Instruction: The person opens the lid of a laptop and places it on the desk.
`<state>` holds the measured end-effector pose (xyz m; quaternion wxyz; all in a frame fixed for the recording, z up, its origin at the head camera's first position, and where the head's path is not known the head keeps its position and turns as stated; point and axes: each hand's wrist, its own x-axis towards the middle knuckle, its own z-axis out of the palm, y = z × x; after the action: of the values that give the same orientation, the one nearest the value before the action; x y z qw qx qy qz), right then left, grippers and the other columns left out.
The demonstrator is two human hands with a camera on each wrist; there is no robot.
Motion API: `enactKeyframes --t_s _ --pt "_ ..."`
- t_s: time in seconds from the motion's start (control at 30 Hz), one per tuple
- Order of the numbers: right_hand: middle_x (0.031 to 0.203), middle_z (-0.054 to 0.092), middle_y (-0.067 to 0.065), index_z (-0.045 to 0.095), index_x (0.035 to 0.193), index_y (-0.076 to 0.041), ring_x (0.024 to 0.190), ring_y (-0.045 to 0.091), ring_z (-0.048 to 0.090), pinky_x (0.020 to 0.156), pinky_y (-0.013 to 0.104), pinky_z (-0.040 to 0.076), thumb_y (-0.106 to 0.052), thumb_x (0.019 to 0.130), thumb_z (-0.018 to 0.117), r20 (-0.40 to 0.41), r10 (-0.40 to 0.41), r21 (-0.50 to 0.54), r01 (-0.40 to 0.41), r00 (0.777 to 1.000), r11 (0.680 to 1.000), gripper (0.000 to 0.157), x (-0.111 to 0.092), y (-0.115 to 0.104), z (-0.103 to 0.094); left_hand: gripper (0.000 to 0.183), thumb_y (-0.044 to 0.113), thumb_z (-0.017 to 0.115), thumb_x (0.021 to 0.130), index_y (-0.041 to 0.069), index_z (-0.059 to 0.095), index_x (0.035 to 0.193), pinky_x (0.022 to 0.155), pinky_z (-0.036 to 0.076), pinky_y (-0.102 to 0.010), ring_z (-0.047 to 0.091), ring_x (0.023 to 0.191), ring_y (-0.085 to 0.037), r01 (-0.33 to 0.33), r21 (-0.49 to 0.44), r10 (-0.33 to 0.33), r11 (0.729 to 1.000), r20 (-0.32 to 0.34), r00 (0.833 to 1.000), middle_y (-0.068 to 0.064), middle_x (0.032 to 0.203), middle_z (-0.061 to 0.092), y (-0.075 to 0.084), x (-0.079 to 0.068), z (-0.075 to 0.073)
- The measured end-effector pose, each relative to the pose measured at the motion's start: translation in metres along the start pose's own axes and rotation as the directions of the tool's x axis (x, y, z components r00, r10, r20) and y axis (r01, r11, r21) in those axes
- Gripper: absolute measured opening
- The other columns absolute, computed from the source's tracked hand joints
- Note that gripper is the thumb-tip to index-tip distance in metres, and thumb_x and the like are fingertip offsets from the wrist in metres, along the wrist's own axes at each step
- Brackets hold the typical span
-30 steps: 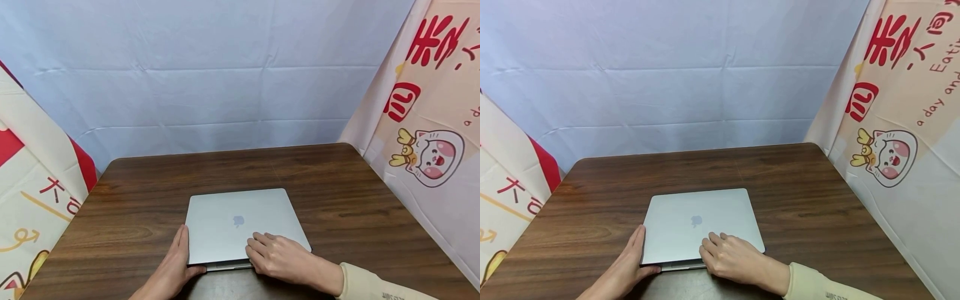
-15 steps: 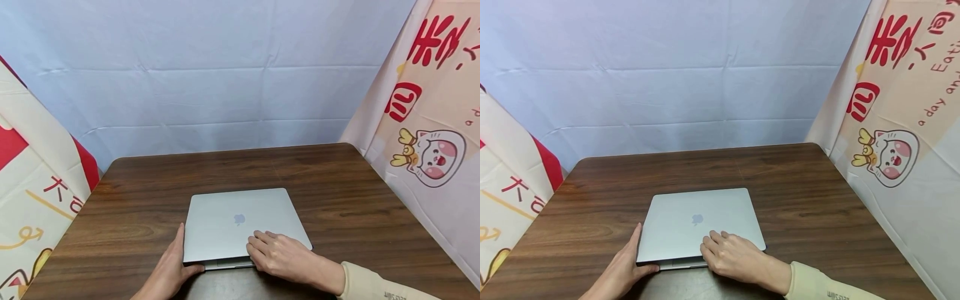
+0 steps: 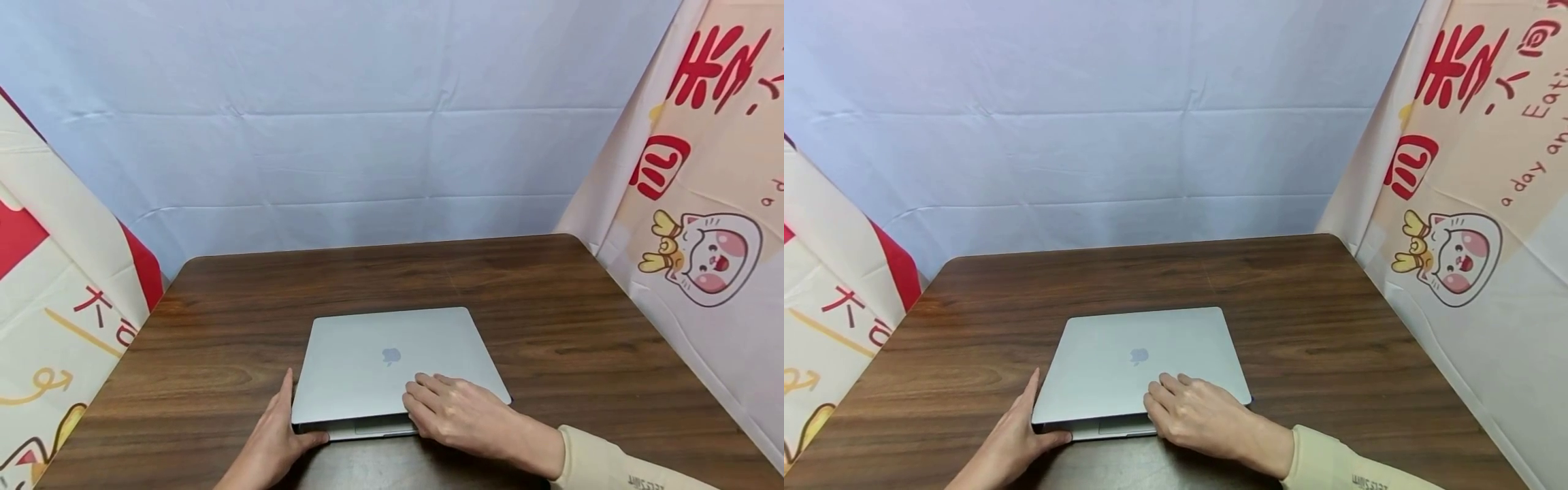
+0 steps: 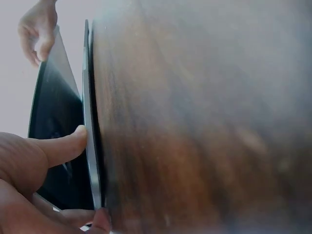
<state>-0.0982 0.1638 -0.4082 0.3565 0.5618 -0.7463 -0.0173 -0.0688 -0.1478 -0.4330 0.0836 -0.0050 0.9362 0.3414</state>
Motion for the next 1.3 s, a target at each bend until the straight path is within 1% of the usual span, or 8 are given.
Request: enactKeyframes --t_s 0.1,0.2,0.33,0.43,0.63,0.87,1.07,1.3 --pt "0.095 0.071 0.005 0.065 0.097 -0.005 0.090 0.019 0.073 0.079 0.031 0.061 -0.011 0.103 0.043 -0.013 -0.004 -0.005 0.004 1.000 1.000 0.024 0.001 0.003 -0.001 0.129 0.031 0.096 0.072 -0.008 0.011 0.161 0.105 0.040 -0.066 0.039 0.139 -0.055 -0.023 -0.011 0.023 1.000 -0.009 1.000 -0.041 0.153 0.035 -0.003 -0.001 -0.001" --pt "0.097 0.072 0.006 0.066 0.098 -0.004 0.090 0.019 0.073 0.081 0.031 0.060 -0.011 0.104 0.044 -0.032 -0.002 -0.003 0.002 0.999 1.000 0.024 0.002 0.008 -0.002 0.122 0.029 0.096 0.073 -0.004 0.019 0.162 0.107 0.040 -0.063 0.039 0.141 -0.050 -0.090 -0.033 0.089 0.995 -0.036 0.995 -0.035 0.154 0.038 -0.006 -0.003 0.000" --pt "0.097 0.071 0.006 0.066 0.097 -0.004 0.090 0.018 0.072 0.083 0.030 0.060 -0.010 0.103 0.045 -0.066 0.011 0.014 -0.010 0.998 1.000 0.023 0.003 0.013 -0.002 0.094 0.025 0.095 0.073 0.005 0.047 0.152 0.108 0.041 -0.058 0.042 0.141 -0.041 -0.195 -0.024 0.193 0.980 -0.074 0.978 -0.024 0.150 0.050 -0.010 -0.004 0.001" --pt "0.097 0.072 0.006 0.067 0.097 -0.003 0.088 0.018 0.072 0.082 0.029 0.060 -0.009 0.102 0.046 -0.100 0.028 0.011 -0.027 0.995 1.000 0.023 0.005 0.016 -0.003 0.078 0.025 0.094 0.074 0.007 0.059 0.141 0.107 0.042 -0.056 0.044 0.139 -0.039 -0.235 0.001 0.234 0.972 -0.085 0.968 -0.020 0.145 0.055 -0.011 -0.005 0.001" --pt "0.095 0.074 0.008 0.072 0.100 -0.002 0.085 0.019 0.073 0.075 0.030 0.061 -0.012 0.104 0.049 -0.143 0.091 0.006 -0.091 0.985 0.996 0.025 0.012 0.022 -0.004 0.080 0.028 0.093 0.075 0.000 0.059 0.142 0.105 0.043 -0.055 0.046 0.137 -0.038 -0.252 0.067 0.256 0.965 -0.063 0.965 -0.018 0.146 0.055 -0.009 -0.003 0.000" --pt "0.093 0.075 0.007 0.072 0.100 -0.002 0.084 0.020 0.074 0.074 0.032 0.061 -0.015 0.107 0.047 -0.158 0.154 -0.025 -0.160 0.975 0.987 0.028 0.015 0.025 -0.003 0.091 0.028 0.091 0.077 -0.012 0.048 0.147 0.112 0.036 -0.057 0.040 0.142 -0.042 -0.283 0.066 0.287 0.957 -0.059 0.956 -0.022 0.152 0.049 -0.007 -0.004 -0.001" --pt "0.092 0.075 0.007 0.070 0.100 -0.002 0.083 0.020 0.072 0.074 0.033 0.061 -0.017 0.110 0.044 -0.156 0.176 -0.064 -0.188 0.972 0.980 0.031 0.017 0.028 -0.004 0.088 0.028 0.090 0.079 -0.017 0.050 0.142 0.111 0.036 -0.059 0.038 0.142 -0.046 -0.256 0.101 0.259 0.961 -0.021 0.966 -0.030 0.153 0.044 -0.005 -0.003 -0.003" --pt "0.086 0.072 0.005 0.066 0.097 -0.002 0.082 0.021 0.072 0.070 0.035 0.060 -0.018 0.112 0.040 -0.164 0.263 0.006 -0.266 0.951 0.964 0.033 0.030 0.045 -0.007 0.089 0.030 0.089 0.080 -0.016 0.047 0.145 0.112 0.036 -0.060 0.034 0.145 -0.047 -0.215 0.125 0.214 0.969 0.025 0.977 -0.028 0.159 0.037 -0.001 -0.001 -0.005"
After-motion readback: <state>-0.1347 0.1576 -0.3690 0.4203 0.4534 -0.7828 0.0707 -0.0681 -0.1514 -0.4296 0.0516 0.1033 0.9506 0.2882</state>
